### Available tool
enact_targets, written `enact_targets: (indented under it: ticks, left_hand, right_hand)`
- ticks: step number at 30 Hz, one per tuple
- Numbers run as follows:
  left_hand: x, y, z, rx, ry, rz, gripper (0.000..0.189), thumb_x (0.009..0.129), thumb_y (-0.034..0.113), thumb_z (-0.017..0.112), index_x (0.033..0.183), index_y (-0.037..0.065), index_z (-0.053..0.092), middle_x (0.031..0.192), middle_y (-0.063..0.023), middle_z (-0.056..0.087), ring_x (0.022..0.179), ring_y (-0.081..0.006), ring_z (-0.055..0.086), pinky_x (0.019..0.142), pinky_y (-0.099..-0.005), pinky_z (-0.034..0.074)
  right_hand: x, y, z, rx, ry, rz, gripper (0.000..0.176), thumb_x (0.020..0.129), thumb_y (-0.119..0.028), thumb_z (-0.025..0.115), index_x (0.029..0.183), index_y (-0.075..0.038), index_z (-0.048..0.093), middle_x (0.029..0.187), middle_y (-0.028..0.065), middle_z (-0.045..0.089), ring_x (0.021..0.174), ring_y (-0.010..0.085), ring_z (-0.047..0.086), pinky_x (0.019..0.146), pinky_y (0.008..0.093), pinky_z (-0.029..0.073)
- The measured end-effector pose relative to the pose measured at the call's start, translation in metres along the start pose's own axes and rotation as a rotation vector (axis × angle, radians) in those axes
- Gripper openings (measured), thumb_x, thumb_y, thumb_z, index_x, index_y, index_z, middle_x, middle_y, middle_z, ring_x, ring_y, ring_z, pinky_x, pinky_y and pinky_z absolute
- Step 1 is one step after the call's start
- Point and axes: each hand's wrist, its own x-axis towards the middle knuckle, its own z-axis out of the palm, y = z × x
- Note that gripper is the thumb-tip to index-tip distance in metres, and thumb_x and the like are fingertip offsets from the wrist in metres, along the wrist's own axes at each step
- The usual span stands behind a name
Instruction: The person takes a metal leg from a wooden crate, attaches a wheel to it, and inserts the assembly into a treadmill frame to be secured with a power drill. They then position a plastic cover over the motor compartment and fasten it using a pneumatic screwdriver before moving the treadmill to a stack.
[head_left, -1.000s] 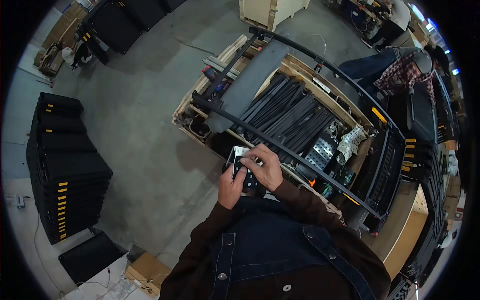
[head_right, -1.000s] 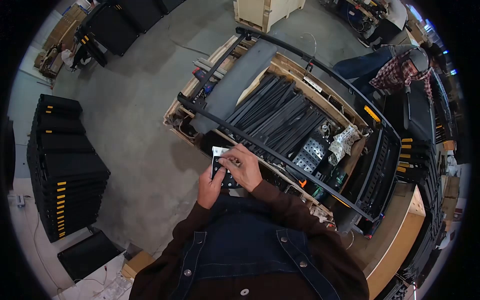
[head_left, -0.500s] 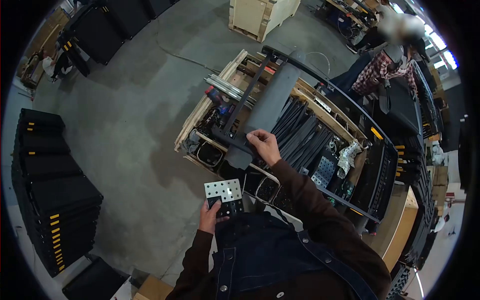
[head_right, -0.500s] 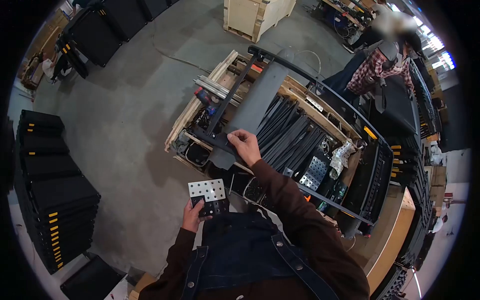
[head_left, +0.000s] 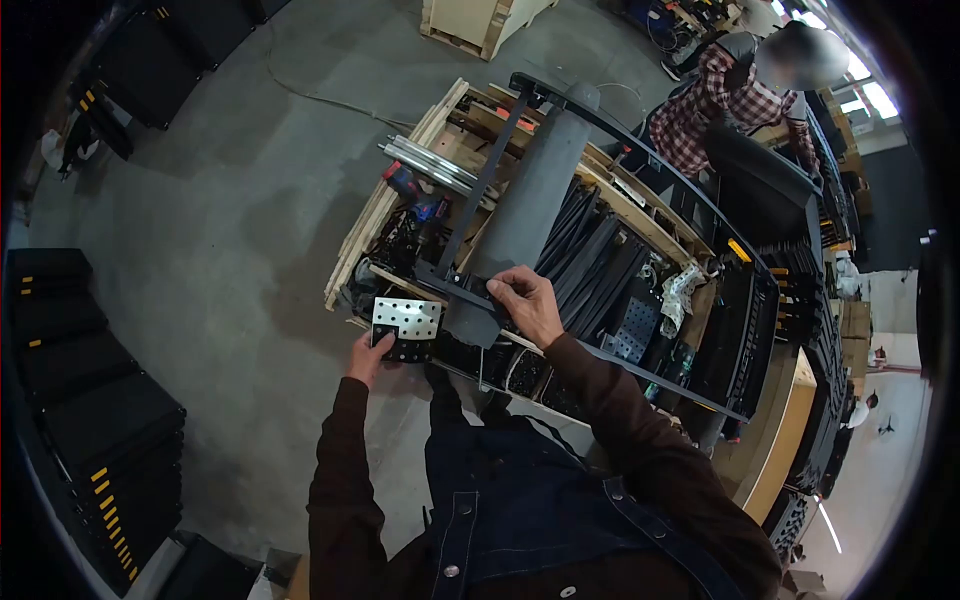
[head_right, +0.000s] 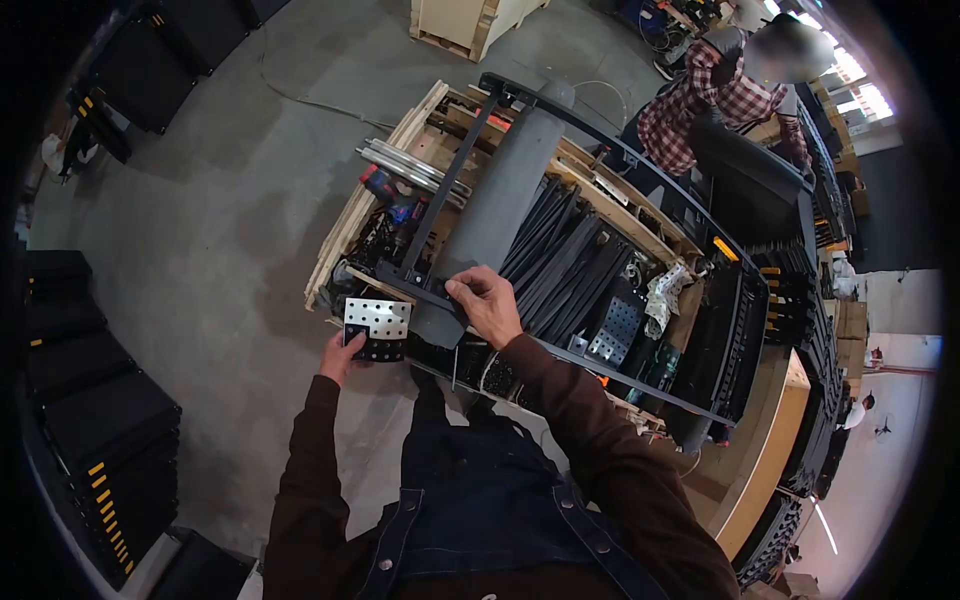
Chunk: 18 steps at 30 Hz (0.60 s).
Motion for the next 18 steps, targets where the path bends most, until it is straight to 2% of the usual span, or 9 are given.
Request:
enact_targets:
  ticks: [3, 5, 8, 10, 11, 12, 14, 15, 18]
  left_hand:
    - [0.039, 0.005, 0.001, 0.139, 0.037, -0.009, 0.026, 0.092, 0.024, 0.073, 0.114, 0.011, 0.067, 0.1, -0.0037, 0.07, 0.089, -0.0207, 0.069, 0.063, -0.042, 0.063]
    - [0.067, -0.01, -0.011, 0.191, 0.038, 0.013, 0.026, 0.092, 0.025, 0.073, 0.113, 0.011, 0.067, 0.099, -0.0033, 0.07, 0.089, -0.0199, 0.069, 0.061, -0.0416, 0.063]
    - [0.099, -0.044, -0.025, 0.274, 0.098, 0.01, 0.029, 0.087, 0.021, 0.076, 0.112, 0.01, 0.066, 0.098, -0.0084, 0.071, 0.088, -0.0272, 0.07, 0.066, -0.0441, 0.061]
    - [0.09, -0.038, -0.009, 0.835, 0.415, 0.43, 0.039, 0.082, 0.016, 0.078, 0.117, 0.008, 0.064, 0.097, -0.0152, 0.071, 0.089, -0.0396, 0.069, 0.078, -0.0475, 0.057]
    - [0.08, -0.031, 0.006, 0.89, 0.488, 0.349, 0.055, 0.079, 0.013, 0.079, 0.128, 0.005, 0.057, 0.11, -0.0231, 0.067, 0.102, -0.0464, 0.063, 0.089, -0.0478, 0.051]
    - [0.074, -0.036, 0.009, 0.948, 0.517, 0.502, 0.06, 0.079, 0.013, 0.079, 0.133, 0.005, 0.053, 0.118, -0.0239, 0.064, 0.109, -0.045, 0.061, 0.091, -0.047, 0.051]
    - [0.047, -0.029, 0.02, 0.988, 0.54, 0.671, 0.07, 0.081, 0.016, 0.08, 0.142, 0.002, 0.048, 0.132, -0.024, 0.058, 0.116, -0.0381, 0.06, 0.099, -0.0425, 0.049]
    - [0.041, -0.033, 0.019, 1.003, 0.513, 0.681, 0.07, 0.081, 0.016, 0.08, 0.142, 0.002, 0.048, 0.132, -0.024, 0.058, 0.116, -0.0381, 0.06, 0.099, -0.0425, 0.049]
    - [0.008, -0.068, 0.001, 0.683, 0.569, 0.449, 0.064, 0.085, 0.013, 0.075, 0.142, 0.004, 0.049, 0.13, -0.019, 0.06, 0.112, -0.0315, 0.063, 0.092, -0.0415, 0.053]
  right_hand:
    - [-0.002, 0.002, 0.007, -0.059, 0.073, -0.001, 0.016, 0.091, -0.016, 0.076, 0.095, -0.001, 0.071, 0.081, 0.0057, 0.064, 0.071, 0.0116, 0.061, 0.064, 0.0277, 0.048]
    - [-0.005, -0.006, 0.01, -0.304, 0.136, -0.172, 0.014, 0.088, -0.015, 0.077, 0.092, -0.003, 0.07, 0.083, 0.0103, 0.064, 0.069, 0.0175, 0.062, 0.063, 0.0305, 0.049]
    - [-0.006, -0.016, 0.014, -0.432, 0.154, -0.226, 0.015, 0.088, -0.012, 0.078, 0.085, 0.0, 0.068, 0.081, 0.0071, 0.062, 0.066, 0.0129, 0.061, 0.061, 0.0285, 0.048]
    - [-0.004, -0.016, 0.015, -0.361, 0.196, -0.17, 0.026, 0.084, -0.01, 0.079, 0.101, -0.002, 0.061, 0.085, 0.0086, 0.062, 0.066, 0.0149, 0.062, 0.061, 0.0299, 0.05]
    - [-0.006, -0.025, 0.014, -0.309, 0.24, -0.101, 0.034, 0.083, -0.01, 0.08, 0.108, -0.002, 0.058, 0.087, 0.0086, 0.061, 0.067, 0.015, 0.062, 0.061, 0.0296, 0.05]
    - [-0.007, -0.03, 0.011, -0.267, 0.279, -0.022, 0.043, 0.083, -0.008, 0.079, 0.115, -0.003, 0.051, 0.089, 0.008, 0.059, 0.069, 0.0148, 0.062, 0.063, 0.0297, 0.051]
    - [-0.037, -0.034, 0.007, -0.181, 0.264, -0.265, 0.033, 0.085, -0.006, 0.077, 0.11, -0.003, 0.054, 0.09, 0.0085, 0.06, 0.074, 0.0156, 0.064, 0.067, 0.0306, 0.053]
    - [-0.061, -0.033, 0.001, -0.228, 0.159, -0.407, 0.026, 0.087, -0.005, 0.075, 0.107, -0.004, 0.057, 0.09, 0.007, 0.063, 0.078, 0.0168, 0.066, 0.069, 0.0325, 0.054]
    - [-0.122, 0.013, -0.022, -0.422, -0.301, -0.422, 0.016, 0.089, -0.01, 0.07, 0.102, -0.005, 0.063, 0.093, 0.0108, 0.065, 0.085, 0.0296, 0.068, 0.072, 0.0375, 0.054]
